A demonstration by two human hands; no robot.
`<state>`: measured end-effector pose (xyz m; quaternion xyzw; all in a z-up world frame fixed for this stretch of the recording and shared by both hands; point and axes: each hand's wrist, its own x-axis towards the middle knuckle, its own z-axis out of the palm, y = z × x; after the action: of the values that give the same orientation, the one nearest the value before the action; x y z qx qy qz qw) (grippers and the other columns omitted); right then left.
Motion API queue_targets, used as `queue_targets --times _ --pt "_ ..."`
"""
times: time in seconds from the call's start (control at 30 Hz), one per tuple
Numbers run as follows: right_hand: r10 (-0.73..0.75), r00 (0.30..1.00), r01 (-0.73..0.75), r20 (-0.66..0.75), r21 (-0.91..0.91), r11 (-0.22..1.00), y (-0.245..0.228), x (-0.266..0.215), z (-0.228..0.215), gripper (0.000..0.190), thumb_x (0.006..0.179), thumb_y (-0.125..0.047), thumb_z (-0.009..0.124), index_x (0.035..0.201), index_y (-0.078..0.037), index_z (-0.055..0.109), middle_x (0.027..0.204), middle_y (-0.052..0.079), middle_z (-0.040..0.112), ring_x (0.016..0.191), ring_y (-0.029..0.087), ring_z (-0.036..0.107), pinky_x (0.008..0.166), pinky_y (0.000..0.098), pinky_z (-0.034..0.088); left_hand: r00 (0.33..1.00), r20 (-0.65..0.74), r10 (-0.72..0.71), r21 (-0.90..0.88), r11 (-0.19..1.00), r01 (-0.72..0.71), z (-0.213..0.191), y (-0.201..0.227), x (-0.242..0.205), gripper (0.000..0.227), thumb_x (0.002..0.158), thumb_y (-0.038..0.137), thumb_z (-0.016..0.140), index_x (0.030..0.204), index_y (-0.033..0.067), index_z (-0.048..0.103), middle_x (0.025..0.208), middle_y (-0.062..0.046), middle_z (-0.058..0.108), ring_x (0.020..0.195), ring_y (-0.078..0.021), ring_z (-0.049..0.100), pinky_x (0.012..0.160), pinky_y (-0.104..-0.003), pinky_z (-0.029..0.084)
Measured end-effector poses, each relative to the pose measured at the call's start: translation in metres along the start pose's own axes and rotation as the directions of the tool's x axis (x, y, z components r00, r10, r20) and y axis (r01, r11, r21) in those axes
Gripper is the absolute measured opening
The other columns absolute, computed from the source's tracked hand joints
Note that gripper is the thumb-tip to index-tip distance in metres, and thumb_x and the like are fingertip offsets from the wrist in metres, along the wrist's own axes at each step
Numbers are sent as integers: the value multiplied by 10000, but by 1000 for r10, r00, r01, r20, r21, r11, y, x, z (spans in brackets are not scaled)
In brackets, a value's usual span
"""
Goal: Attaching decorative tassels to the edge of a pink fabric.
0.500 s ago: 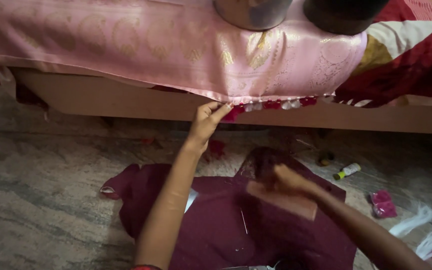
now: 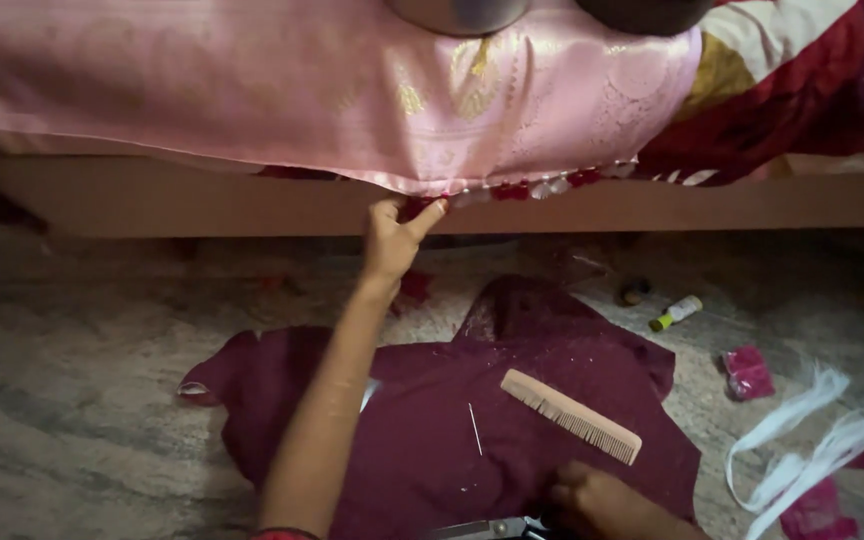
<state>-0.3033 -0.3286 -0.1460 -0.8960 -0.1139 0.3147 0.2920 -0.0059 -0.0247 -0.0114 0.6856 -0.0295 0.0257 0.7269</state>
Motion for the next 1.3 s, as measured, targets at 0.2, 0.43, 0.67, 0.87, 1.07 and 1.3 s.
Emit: queue_targets --times 0.2,0.43,0.67,0.87,1.07,1.3 --pt "-237 961 269 143 -278 922 11 -27 14 301 976 -129 544 1248 -44 640 1201 120 610 1105 244 621 975 335 526 999 -44 -5 -58 998 2 14 -5 -4 111 857 178 769 879 74 739 825 -21 729 729 -113 618 700 -276 496" --pt "57 904 211 424 -557 803 57 1 56 337 1094 -123 389 1380 -28 542 1073 219 661 972 348 678 798 496 579 995 51 80 -304 951 -61 7 -38 0 117 951 224 707 929 109 718 900 -45 748 865 -132 653 955 -222 483" --pt "-183 865 452 468 -566 690 26 -8 -2 248 1015 -253 539 1031 -48 679 794 123 688 727 267 676 666 415 552 973 225 55 -247 969 3 -20 -11 9 162 994 140 670 1027 15 768 914 -48 760 827 -105 656 806 -247 514" --pt "-101 970 160 223 -264 951 -55 -23 -131 560 896 -706 557 1024 -181 702 691 -3 688 584 122 709 545 302 604 973 208 99 -258 965 -43 -13 -21 10 173 1020 122 657 1059 -10 762 935 -30 753 833 -76 635 794 -238 496" --pt "-95 995 76 -40 -340 937 -74 -13 -234 564 835 -707 518 976 -196 712 595 -26 655 457 99 656 470 326 572 964 108 242 14 969 -245 -9 -16 -9 183 1010 110 646 1079 7 781 915 -57 791 789 -84 705 748 -255 567" --pt "-102 980 -23 -170 -609 793 -79 18 -292 690 746 -825 537 914 -182 721 547 35 600 442 165 548 462 382 531 973 119 199 -47 980 -195 -10 -28 -25 203 1014 141 618 1071 16 767 1014 -119 790 720 -150 746 667 -297 635"
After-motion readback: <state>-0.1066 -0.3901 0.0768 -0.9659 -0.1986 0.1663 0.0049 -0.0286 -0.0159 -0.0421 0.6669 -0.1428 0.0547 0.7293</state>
